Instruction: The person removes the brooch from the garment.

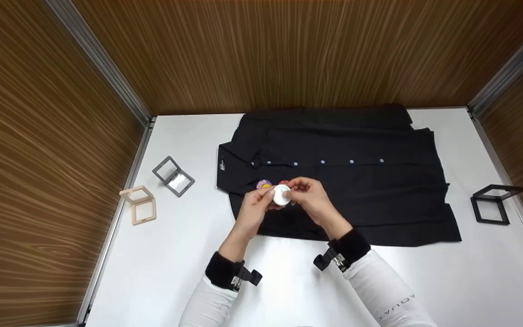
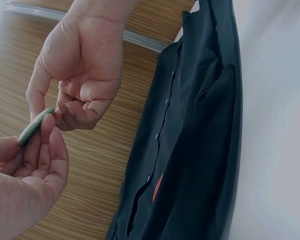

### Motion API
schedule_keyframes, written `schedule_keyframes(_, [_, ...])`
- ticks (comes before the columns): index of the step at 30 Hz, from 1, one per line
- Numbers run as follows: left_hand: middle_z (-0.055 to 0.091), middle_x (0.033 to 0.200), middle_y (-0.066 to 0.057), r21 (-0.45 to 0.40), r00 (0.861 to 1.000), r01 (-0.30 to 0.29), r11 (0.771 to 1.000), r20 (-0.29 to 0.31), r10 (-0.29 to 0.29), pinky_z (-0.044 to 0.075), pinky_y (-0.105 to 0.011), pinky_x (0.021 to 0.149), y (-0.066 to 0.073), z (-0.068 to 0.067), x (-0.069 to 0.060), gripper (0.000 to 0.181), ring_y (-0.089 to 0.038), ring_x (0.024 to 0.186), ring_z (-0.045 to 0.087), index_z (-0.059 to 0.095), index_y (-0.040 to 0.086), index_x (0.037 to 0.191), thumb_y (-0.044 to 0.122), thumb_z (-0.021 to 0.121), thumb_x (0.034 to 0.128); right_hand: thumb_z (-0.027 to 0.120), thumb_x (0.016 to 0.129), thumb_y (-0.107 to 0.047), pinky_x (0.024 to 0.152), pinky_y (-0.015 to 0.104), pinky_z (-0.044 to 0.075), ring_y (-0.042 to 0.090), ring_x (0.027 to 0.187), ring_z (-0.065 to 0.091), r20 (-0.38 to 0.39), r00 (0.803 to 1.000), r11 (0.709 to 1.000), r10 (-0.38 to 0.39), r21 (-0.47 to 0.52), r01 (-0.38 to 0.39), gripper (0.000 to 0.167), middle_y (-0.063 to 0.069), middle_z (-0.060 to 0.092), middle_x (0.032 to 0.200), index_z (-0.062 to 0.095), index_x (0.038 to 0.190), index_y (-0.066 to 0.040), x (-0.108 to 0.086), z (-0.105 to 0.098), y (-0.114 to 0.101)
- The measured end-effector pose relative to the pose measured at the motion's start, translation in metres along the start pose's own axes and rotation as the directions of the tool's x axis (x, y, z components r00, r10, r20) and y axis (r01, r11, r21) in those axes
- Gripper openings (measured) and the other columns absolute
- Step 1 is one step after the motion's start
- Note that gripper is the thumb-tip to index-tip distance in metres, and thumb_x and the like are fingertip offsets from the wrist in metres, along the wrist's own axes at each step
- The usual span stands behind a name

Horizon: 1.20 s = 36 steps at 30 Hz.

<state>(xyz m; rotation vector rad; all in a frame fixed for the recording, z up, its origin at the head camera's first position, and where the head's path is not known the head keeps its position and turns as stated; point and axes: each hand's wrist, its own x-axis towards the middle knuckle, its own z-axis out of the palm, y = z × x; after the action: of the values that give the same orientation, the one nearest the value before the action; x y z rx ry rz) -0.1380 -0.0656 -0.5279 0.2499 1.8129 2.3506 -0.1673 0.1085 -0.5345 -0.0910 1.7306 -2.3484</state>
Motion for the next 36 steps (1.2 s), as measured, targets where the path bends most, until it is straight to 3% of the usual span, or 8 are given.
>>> schedule_keyframes(20, [0.064, 0.116, -0.024, 0.071, 1.0, 0.002, 0.997, -0.018, -0.001, 0.056, -0.036, 0.081, -0.001, -0.002, 0.0, 0.031, -0.019, 0.091, 0.067, 0.056, -0.016, 0.125, 0.004, 0.046, 0.1031, 0.067, 0.075, 0.012, 0.053, 0.025, 0.048, 0.015, 0.062, 0.054, -0.074, 0.997, 0.999, -0.038, -0.039, 0.035, 0.016, 0.009, 0.06, 0.074, 0.065, 0.09, 0.009, -0.001, 0.005, 0.004])
schedule_keyframes(24, [0.064, 0.115, -0.023, 0.033, 1.0, 0.007, 0.999, -0.005, -0.007, 0.056, -0.035, 0.081, -0.001, -0.003, 0.0, 0.031, -0.019, 0.09, 0.067, 0.056, -0.016, 0.125, 0.003, 0.046, 0.103, 0.067, 0.076, 0.012, 0.055, 0.026, 0.049, 0.015, 0.064, 0.055, -0.073, 0.996, 0.998, -0.044, -0.049, 0.041, 0.016, 0.009, 0.061, 0.076, 0.066, 0.092, 0.009, -0.001, 0.003, 0.004])
schedule_keyframes(27, [0.063, 0.115, -0.021, -0.015, 1.0, 0.025, 1.0, 0.009, -0.025, 0.056, -0.035, 0.082, -0.001, -0.003, 0.0, 0.031, -0.02, 0.09, 0.067, 0.056, -0.015, 0.126, 0.003, 0.046, 0.1031, 0.068, 0.078, 0.011, 0.057, 0.026, 0.052, 0.014, 0.065, 0.057, -0.069, 0.993, 0.991, -0.092, -0.103, 0.085, 0.017, 0.009, 0.064, 0.077, 0.067, 0.095, 0.01, -0.003, 0.002, 0.004])
schedule_keyframes(30, [0.062, 0.117, -0.02, -0.054, 0.999, 0.039, 0.998, 0.022, -0.038, 0.056, -0.037, 0.083, -0.001, -0.004, 0.0, 0.032, -0.021, 0.09, 0.067, 0.054, -0.013, 0.129, 0.004, 0.046, 0.1033, 0.069, 0.08, 0.011, 0.061, 0.024, 0.053, 0.014, 0.067, 0.059, -0.039, 0.983, 0.963, -0.177, -0.215, 0.164, 0.018, 0.014, 0.066, 0.08, 0.068, 0.098, 0.013, -0.01, 0.007, -0.01])
schedule_keyframes(36, [0.063, 0.118, -0.019, -0.094, 0.999, 0.044, 0.995, 0.031, -0.041, 0.055, -0.038, 0.085, -0.001, -0.005, -0.002, 0.034, -0.021, 0.092, 0.067, 0.051, -0.013, 0.132, 0.003, 0.047, 0.1025, 0.071, 0.08, 0.011, 0.065, 0.022, 0.051, 0.02, 0.073, 0.061, 0.027, 0.944, 0.855, -0.328, -0.415, 0.31, 0.018, 0.021, 0.067, 0.085, 0.071, 0.098, 0.013, -0.022, 0.017, -0.033])
